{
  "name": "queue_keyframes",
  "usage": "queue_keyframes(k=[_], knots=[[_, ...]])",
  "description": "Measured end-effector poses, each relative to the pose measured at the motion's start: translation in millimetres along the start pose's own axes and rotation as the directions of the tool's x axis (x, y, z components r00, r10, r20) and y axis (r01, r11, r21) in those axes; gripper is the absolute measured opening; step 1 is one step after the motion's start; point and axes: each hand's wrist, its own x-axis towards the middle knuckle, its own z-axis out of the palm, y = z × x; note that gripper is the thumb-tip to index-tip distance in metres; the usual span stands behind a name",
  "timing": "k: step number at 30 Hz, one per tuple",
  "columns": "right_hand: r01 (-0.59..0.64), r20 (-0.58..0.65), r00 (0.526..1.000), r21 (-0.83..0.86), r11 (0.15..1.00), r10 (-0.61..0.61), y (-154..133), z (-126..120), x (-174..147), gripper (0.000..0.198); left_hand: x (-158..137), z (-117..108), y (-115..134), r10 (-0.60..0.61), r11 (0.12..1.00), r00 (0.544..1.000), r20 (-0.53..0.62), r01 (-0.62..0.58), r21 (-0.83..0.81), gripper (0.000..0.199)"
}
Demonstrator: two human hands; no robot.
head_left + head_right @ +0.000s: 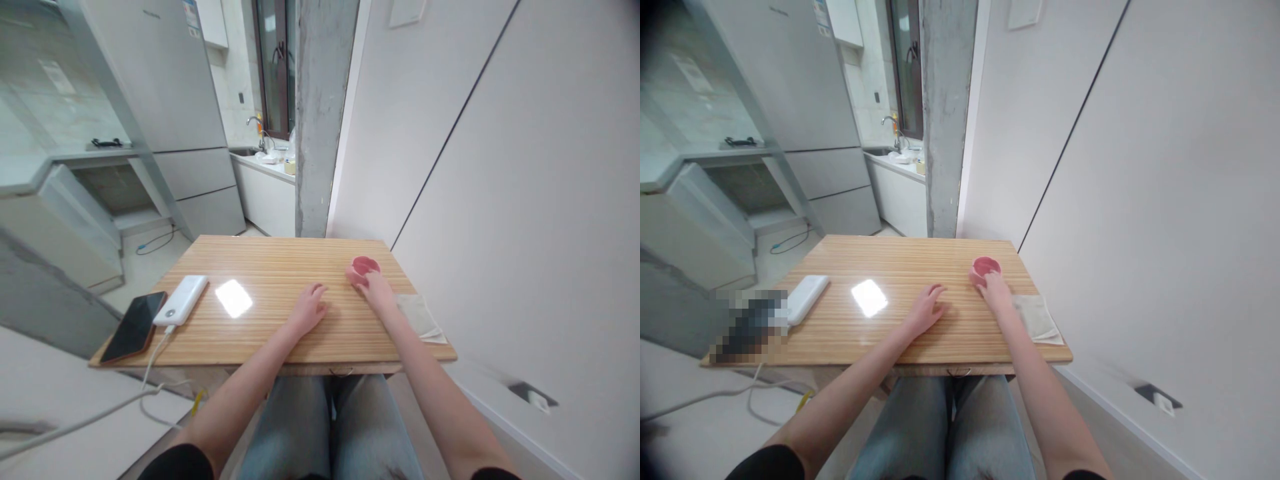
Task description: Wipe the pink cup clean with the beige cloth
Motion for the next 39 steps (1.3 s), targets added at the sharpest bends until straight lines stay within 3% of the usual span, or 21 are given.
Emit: queue_keyframes(k=[3,6,9,12,16,19,22,25,35,39], knots=[[0.219,0.063,0.971,0.159,0.963,-0.231,-52.9,7.5,-2.0,0.030,7.6,-16.5,9.6,0.089,0.985,0.992,-0.093,-0.074,0.155,0.050],[0.358,0.060,0.920,0.270,0.894,-0.386,-100.0,10.0,-6.9,0.028,12.1,-37.0,8.8,0.094,0.965,0.994,0.057,-0.105,0.240,0.036],[0.415,-0.027,0.902,0.332,0.847,-0.431,-121.5,4.2,-15.8,0.030,8.8,-56.5,-10.1,0.084,0.966,0.984,0.159,-0.119,0.228,0.021],[0.355,-0.084,0.934,0.313,0.881,-0.347,-106.9,-5.4,-30.2,0.048,0.8,-78.2,-45.5,-0.017,0.954,0.992,0.123,-0.021,0.300,0.016],[-0.017,-0.001,1.000,0.042,0.999,0.017,-42.6,-15.1,-61.8,0.044,-10.8,-113.3,-103.2,-0.237,0.847,0.968,-0.079,0.245,0.472,0.018],[-0.308,-0.027,0.951,-0.186,0.933,0.309,10.1,-19.3,-89.9,0.041,-19.7,-132.8,-136.7,-0.305,0.777,0.934,-0.187,0.357,0.518,0.020],[-0.476,-0.085,0.877,-0.279,0.834,0.473,41.9,-21.7,-109.8,0.044,-27.5,-139.2,-152.5,-0.343,0.747,0.919,-0.193,0.391,0.537,0.020],[-0.501,-0.096,0.862,-0.310,0.808,0.497,46.9,-22.1,-116.3,0.043,-31.6,-136.9,-155.0,-0.343,0.740,0.921,-0.182,0.385,0.552,0.020],[-0.420,-0.003,0.896,-0.328,0.846,0.444,9.2,-22.2,-105.3,0.042,-27.3,-137.2,-162.7,-0.375,0.738,0.914,-0.155,0.395,0.548,0.018],[-0.344,0.072,0.925,-0.256,0.904,0.372,-26.7,-15.0,-99.5,0.039,-26.2,-140.3,-143.1,-0.426,0.730,0.881,-0.205,0.469,0.497,0.038]])
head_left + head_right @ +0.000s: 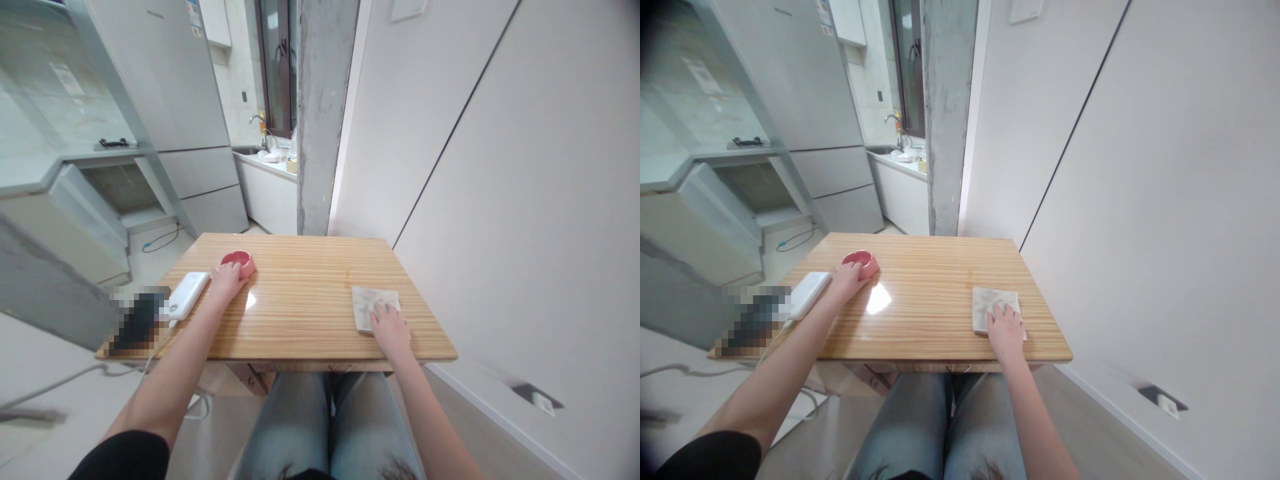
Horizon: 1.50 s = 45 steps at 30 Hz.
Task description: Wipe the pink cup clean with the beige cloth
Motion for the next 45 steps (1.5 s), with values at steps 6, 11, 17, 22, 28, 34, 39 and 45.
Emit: queue_keyframes(k=[6,11,17,22,28,34,39,45], knots=[[0.333,0.017,0.927,0.422,0.843,-0.375,-121.7,8.6,-25.1,0.037,-66.7,-7.1,92.0,0.314,0.810,0.938,-0.143,-0.344,-0.476,0.037],[0.466,-0.203,0.853,0.712,0.525,-0.482,-156.5,14.3,-20.7,0.042,-113.1,15.7,106.1,0.238,0.897,0.968,0.075,-0.190,-0.399,0.048],[0.395,-0.198,0.911,0.675,0.624,-0.363,-90.7,26.8,15.9,0.033,-122.0,15.5,28.8,0.163,0.981,0.975,0.149,-0.143,-0.132,0.046],[0.422,-0.211,0.904,0.589,0.689,-0.373,-56.8,35.4,34.8,0.031,-116.6,-4.6,-12.3,0.110,0.991,0.976,0.190,-0.092,-0.102,0.033],[0.466,-0.204,0.883,0.496,0.732,-0.423,-57.6,33.8,44.1,0.026,-105.8,-18.7,17.1,-0.042,0.985,0.981,0.191,0.073,-0.159,0.025],[0.459,-0.216,0.879,0.626,0.631,-0.425,-108.6,35.6,74.4,0.034,-72.5,7.7,125.5,0.236,0.778,0.972,0.004,-0.187,-0.600,0.026],[0.277,-0.131,0.945,0.810,0.516,-0.301,-134.3,57.6,101.3,0.044,-19.8,52.7,183.4,0.255,0.814,0.966,0.048,-0.188,-0.550,0.031],[0.303,-0.161,0.941,0.789,0.534,-0.297,-128.2,66.4,111.8,0.037,0.0,76.1,197.1,0.411,0.724,0.911,0.007,-0.322,-0.610,0.036]])
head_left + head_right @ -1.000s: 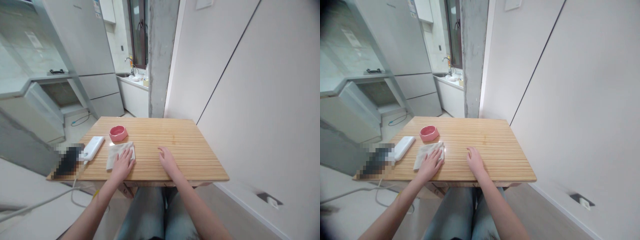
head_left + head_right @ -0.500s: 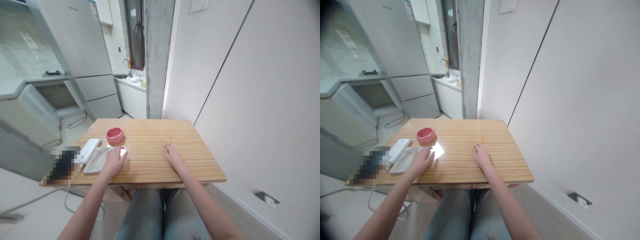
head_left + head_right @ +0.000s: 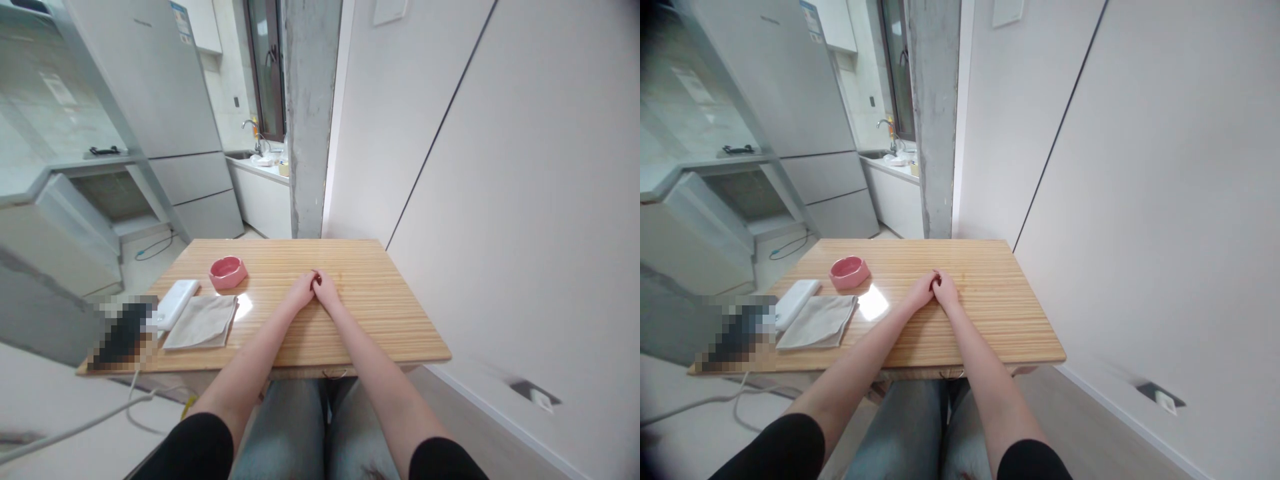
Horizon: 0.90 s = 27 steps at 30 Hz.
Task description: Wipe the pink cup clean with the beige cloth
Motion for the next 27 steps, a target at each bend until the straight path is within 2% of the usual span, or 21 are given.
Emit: queue_keyframes(k=[5,27], knots=[[0.018,0.044,0.999,-0.078,0.997,-0.014,-3.1,-1.2,-2.7,0.026,-6.6,6.0,-0.4,-0.034,0.999,0.999,-0.033,0.032,-0.037,0.035],[-0.013,0.033,0.999,-0.084,0.996,0.015,-8.1,-3.8,-1.3,0.022,-2.2,5.2,-3.3,-0.036,0.997,0.998,-0.042,0.033,-0.070,0.036]])
